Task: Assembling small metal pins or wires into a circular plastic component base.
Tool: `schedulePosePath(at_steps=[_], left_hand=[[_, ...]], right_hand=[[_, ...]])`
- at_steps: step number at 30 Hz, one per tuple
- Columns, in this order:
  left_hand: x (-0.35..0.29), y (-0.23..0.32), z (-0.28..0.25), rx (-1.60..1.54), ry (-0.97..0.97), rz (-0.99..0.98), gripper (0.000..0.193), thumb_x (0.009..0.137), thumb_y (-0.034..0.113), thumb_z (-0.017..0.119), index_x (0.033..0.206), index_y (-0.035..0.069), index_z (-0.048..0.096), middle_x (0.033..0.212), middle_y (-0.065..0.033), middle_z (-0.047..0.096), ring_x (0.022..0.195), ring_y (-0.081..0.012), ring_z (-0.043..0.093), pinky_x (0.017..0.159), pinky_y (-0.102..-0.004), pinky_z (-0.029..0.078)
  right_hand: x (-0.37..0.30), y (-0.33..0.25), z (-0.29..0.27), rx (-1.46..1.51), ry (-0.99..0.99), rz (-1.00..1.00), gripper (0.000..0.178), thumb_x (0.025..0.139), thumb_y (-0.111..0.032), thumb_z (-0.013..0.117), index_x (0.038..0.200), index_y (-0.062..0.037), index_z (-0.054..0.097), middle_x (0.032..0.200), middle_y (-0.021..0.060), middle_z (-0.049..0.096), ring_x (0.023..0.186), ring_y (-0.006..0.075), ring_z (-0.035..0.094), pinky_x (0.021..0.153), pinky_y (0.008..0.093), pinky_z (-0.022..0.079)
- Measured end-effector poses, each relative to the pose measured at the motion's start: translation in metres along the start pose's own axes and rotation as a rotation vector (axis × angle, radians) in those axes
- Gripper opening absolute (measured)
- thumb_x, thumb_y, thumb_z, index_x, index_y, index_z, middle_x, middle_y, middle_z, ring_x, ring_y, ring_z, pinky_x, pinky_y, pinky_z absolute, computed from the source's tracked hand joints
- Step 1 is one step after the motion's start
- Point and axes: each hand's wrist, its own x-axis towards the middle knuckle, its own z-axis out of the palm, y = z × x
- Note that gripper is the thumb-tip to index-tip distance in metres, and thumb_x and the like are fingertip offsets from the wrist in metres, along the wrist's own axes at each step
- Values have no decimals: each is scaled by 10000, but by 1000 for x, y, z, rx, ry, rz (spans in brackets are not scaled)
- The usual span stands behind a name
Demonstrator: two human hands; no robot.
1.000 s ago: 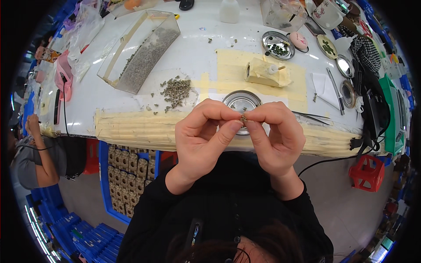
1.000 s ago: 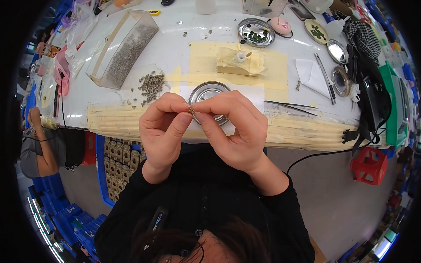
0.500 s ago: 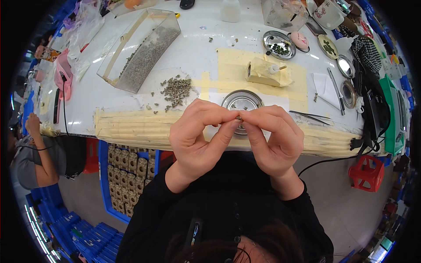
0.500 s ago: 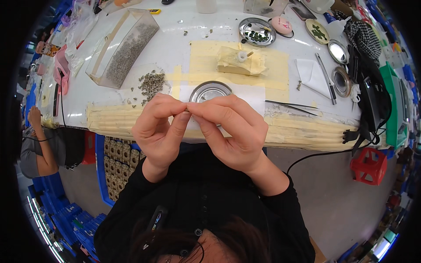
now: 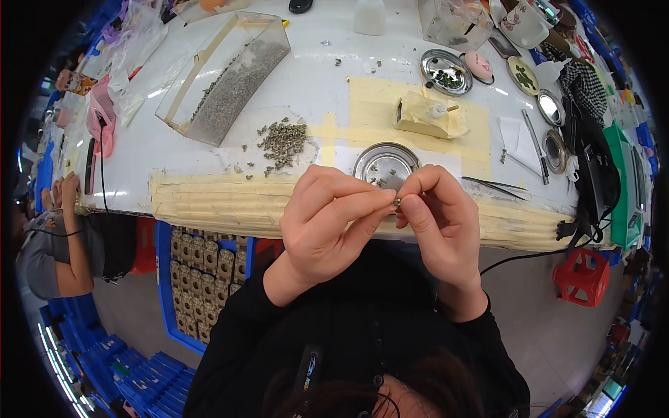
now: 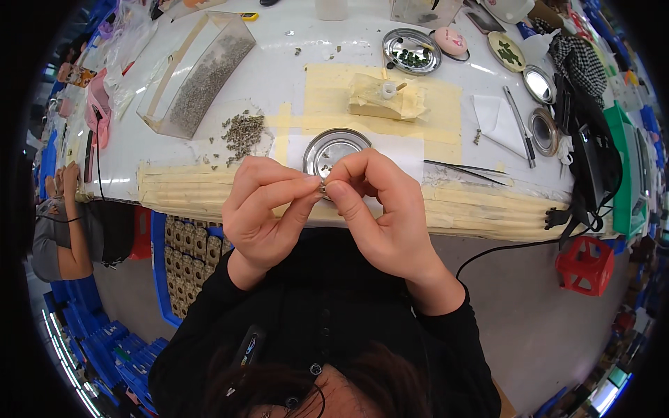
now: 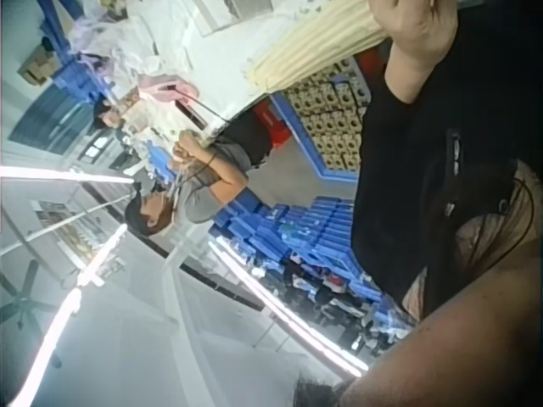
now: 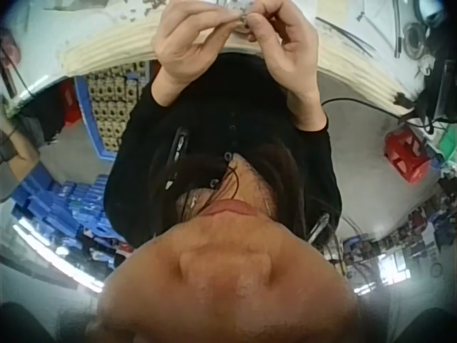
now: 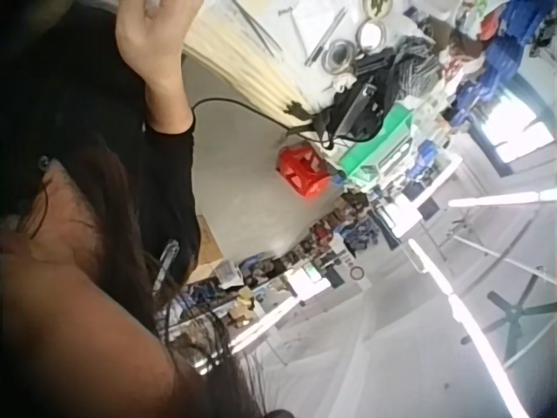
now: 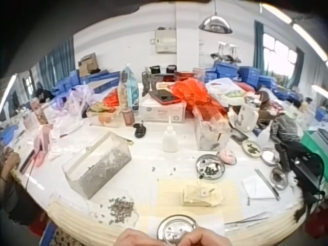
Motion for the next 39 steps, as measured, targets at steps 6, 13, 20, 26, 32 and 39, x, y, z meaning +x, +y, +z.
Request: schedulePosePath(at_steps=[6, 13, 20, 26, 32, 39], left_hand=[[2, -2, -1, -82, -33, -35, 290, 672, -39, 808, 940, 48, 739, 833, -42, 673, 729, -200, 607, 628, -293, 462], [1, -3, -2, -142, -62, -94, 259, 672, -47, 800, 907, 44, 740, 834, -53, 677, 730, -199, 615, 637, -296, 464], [5, -5, -1, -172, -61, -116, 232, 684, -34, 795, 898, 35, 736, 814, -64, 671, 728, -202, 619, 640, -297, 457], [19, -6, 3, -79, -69, -49, 205, 710, -47, 770, 899, 12, 716, 820, -67, 667, 730, -194, 595, 651, -299, 434], [30, -16, 7, 90, -135, -75, 180, 704, -31, 772, 856, 42, 711, 785, -48, 650, 702, -211, 576, 628, -309, 429], [30, -20, 8, 11, -159, -175, 167, 703, -44, 759, 841, 32, 707, 778, -59, 646, 699, -216, 576, 616, -311, 434]], right_hand=[[0, -2, -2, 48, -44, 45, 90, 967, -64, 589, 946, 22, 575, 850, 28, 594, 764, 74, 551, 711, 228, 484], [0, -4, -3, 20, -31, 52, 92, 963, -66, 600, 945, 21, 576, 857, 28, 599, 768, 72, 552, 726, 228, 485], [1, -1, -2, 42, 3, 26, 88, 954, -66, 617, 958, 18, 592, 866, 26, 618, 760, 74, 558, 708, 226, 478], [6, -1, -6, -63, 105, -61, 88, 939, -55, 634, 982, 20, 619, 870, 36, 635, 736, 79, 569, 687, 229, 478], [37, -8, -36, -749, 413, -475, 106, 864, -28, 708, 962, -2, 679, 833, 67, 627, 676, 138, 590, 632, 256, 478], [60, -10, -43, -977, 480, -488, 113, 814, -24, 739, 919, -36, 697, 788, 61, 618, 661, 183, 589, 594, 286, 474]])
